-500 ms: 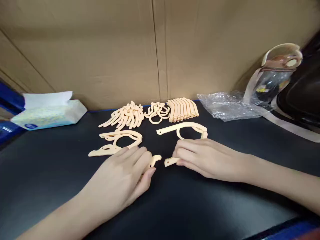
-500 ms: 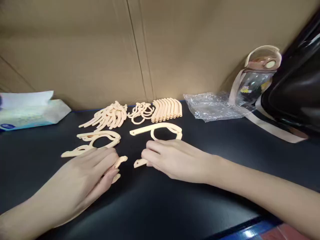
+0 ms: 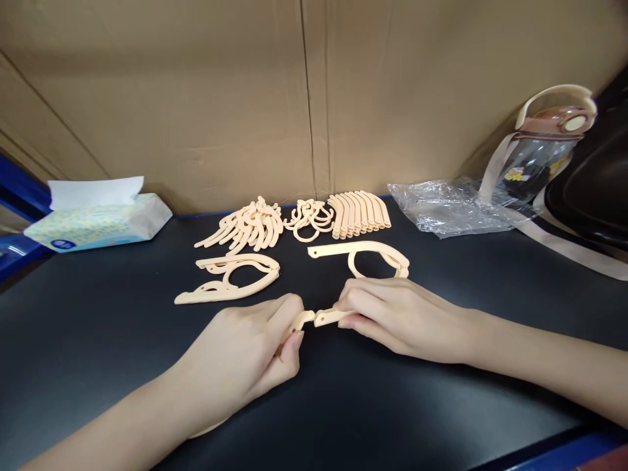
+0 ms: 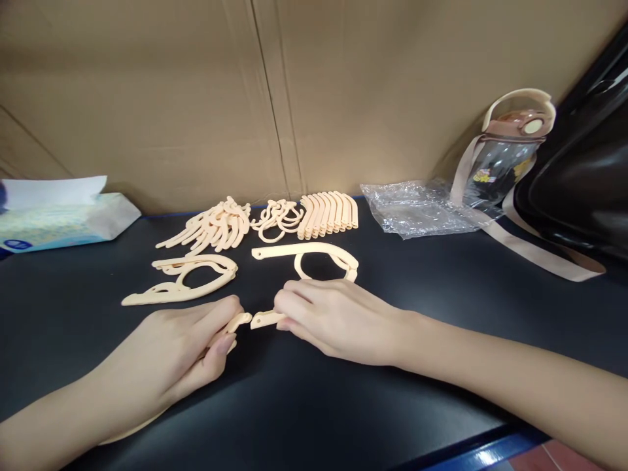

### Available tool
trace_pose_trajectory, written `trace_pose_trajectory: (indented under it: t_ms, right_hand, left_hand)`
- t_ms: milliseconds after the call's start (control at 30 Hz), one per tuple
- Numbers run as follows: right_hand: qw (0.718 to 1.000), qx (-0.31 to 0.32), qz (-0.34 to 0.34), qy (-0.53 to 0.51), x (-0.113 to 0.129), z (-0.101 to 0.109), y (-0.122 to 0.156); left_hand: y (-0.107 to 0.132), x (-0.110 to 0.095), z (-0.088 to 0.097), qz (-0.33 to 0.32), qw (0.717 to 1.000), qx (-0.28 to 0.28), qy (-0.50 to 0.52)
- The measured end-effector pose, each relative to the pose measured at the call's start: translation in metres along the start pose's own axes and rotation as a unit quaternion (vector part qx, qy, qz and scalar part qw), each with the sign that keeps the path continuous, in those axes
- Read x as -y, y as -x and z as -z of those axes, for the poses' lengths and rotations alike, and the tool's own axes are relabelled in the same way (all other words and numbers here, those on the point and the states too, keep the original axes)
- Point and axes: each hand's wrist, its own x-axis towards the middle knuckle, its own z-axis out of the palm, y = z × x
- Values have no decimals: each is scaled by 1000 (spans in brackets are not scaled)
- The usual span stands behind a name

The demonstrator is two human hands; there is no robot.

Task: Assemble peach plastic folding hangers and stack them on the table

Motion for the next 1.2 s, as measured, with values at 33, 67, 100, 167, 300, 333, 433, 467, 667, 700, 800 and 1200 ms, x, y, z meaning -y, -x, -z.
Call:
trace_pose_trajectory:
  t_ms: [33, 67, 100, 167, 300, 333, 433, 467, 667, 700, 800, 1200]
  right_hand:
    - [1000, -3, 0, 0, 0, 0, 0]
    - [1000, -5, 0, -1, 0, -1, 0]
    - [1000, -6, 2, -1, -1, -1, 0]
    - [1000, -6, 4, -4, -1, -1, 0]
    - [1000, -4, -1, -22, -2, -2, -1]
    - [1000, -5, -2, -28, -2, -3, -1]
    - [999, -4, -4, -43, -2, -4, -1]
    - [999, -3, -5, -46, -2, -4, -1]
    - [998, -24, 5, -54, -5, -7, -1]
    - [998, -28, 9, -54, -5, -7, 0]
    - [998, -34, 20, -53, -6, -8, 0]
    - [998, -29, 31, -44, -8, -11, -1]
  left_hand:
    - [0, -1, 1, 3, 1000, 7, 8]
    - [-1, -1, 1, 5, 1000, 14, 16]
    - [-1, -2, 2, 6, 999, 22, 24]
    - [-3, -2, 2, 7, 999, 34, 39]
    - [-6, -3, 5, 11, 997, 43, 64]
    - [-6, -3, 6, 13, 996, 45, 74]
    - [-6, -3, 8, 17, 993, 53, 109]
    - [-6, -3, 8, 19, 991, 56, 119]
    - [-6, 2, 7, 51, 981, 68, 175]
    - [-6, 2, 7, 54, 979, 70, 182]
    - [-7, 4, 9, 59, 973, 81, 206]
    - [-14, 4, 15, 92, 955, 107, 259]
